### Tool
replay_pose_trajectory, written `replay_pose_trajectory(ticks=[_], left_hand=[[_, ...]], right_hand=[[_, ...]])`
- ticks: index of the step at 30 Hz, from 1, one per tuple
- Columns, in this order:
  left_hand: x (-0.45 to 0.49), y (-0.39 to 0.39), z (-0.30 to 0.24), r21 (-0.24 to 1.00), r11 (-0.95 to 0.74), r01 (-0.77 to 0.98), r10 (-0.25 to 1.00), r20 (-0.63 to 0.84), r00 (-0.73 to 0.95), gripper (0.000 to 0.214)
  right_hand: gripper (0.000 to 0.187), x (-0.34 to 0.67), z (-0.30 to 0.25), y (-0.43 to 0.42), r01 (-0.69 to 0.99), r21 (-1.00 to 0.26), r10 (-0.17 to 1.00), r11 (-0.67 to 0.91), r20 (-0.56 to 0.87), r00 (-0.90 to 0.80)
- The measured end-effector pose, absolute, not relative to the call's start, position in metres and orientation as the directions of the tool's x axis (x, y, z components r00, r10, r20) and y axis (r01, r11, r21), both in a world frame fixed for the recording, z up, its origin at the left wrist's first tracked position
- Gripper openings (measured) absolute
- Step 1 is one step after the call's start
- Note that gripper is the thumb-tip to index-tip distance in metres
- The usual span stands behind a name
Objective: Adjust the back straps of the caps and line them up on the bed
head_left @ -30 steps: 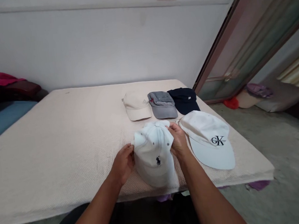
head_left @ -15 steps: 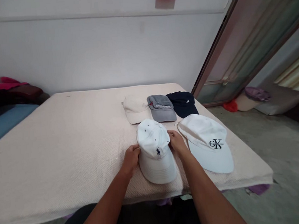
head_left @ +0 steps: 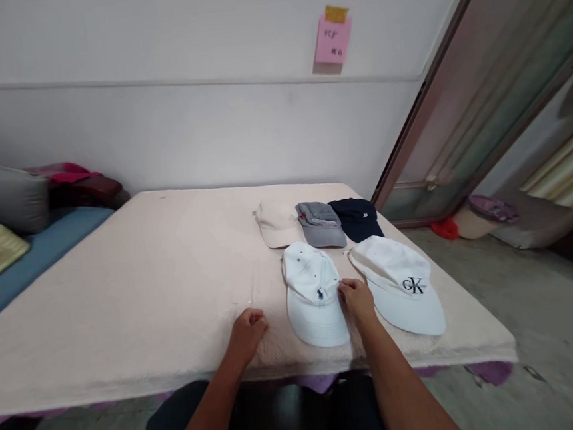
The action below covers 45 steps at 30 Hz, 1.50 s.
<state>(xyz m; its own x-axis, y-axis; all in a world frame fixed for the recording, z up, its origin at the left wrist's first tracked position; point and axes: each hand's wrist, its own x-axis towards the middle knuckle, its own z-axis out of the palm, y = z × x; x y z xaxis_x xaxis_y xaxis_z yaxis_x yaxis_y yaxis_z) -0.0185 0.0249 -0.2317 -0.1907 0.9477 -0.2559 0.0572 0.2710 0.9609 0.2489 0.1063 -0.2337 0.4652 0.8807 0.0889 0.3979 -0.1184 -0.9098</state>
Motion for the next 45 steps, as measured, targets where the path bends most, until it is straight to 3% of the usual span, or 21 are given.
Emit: replay_pose_trajectory(ticks=[3, 5, 8, 12, 16, 21, 45], left_hand=[[-0.044, -0.004, -0.229, 0.951, 0.309, -0.011, 0.926, -0.304, -0.225, 0.033], [-0.059, -0.023, -0.217, 0.948, 0.316, -0.038, 0.913, -0.315, -0.258, 0.051], [-0.074, -0.042, -0.173, 0.975, 0.213, -0.056, 0.922, -0.220, -0.319, 0.075], [-0.079, -0.055, -0.083, 0.993, -0.073, -0.094, 0.940, 0.037, -0.340, 0.087], [-0.081, -0.063, -0.026, 0.974, -0.227, -0.009, 0.914, 0.209, -0.348, 0.093], [-0.090, -0.068, -0.020, 0.962, -0.233, 0.139, 0.908, 0.267, -0.324, 0.089], [0.002, -0.075, -0.006, 0.905, -0.319, 0.281, 0.847, 0.405, -0.344, 0.085]], right_hand=[[0.042, 0.232, -0.212, 0.081, 0.392, -0.910, 0.821, -0.133, 0.121, 0.559], [0.050, 0.207, -0.191, 0.062, 0.347, -0.934, 0.842, -0.084, 0.120, 0.527], [0.067, 0.154, -0.149, 0.036, 0.009, -1.000, 0.987, 0.030, 0.031, 0.158], [0.074, 0.091, -0.084, 0.010, -0.151, -0.960, 0.967, 0.236, 0.247, -0.057], [0.073, 0.065, -0.039, -0.005, -0.047, -0.910, 0.906, 0.412, 0.414, -0.083], [0.072, 0.059, -0.019, -0.012, 0.055, -0.866, 0.866, 0.498, 0.493, -0.080], [0.072, 0.161, -0.011, -0.017, 0.102, -0.809, 0.815, 0.579, 0.576, -0.059]])
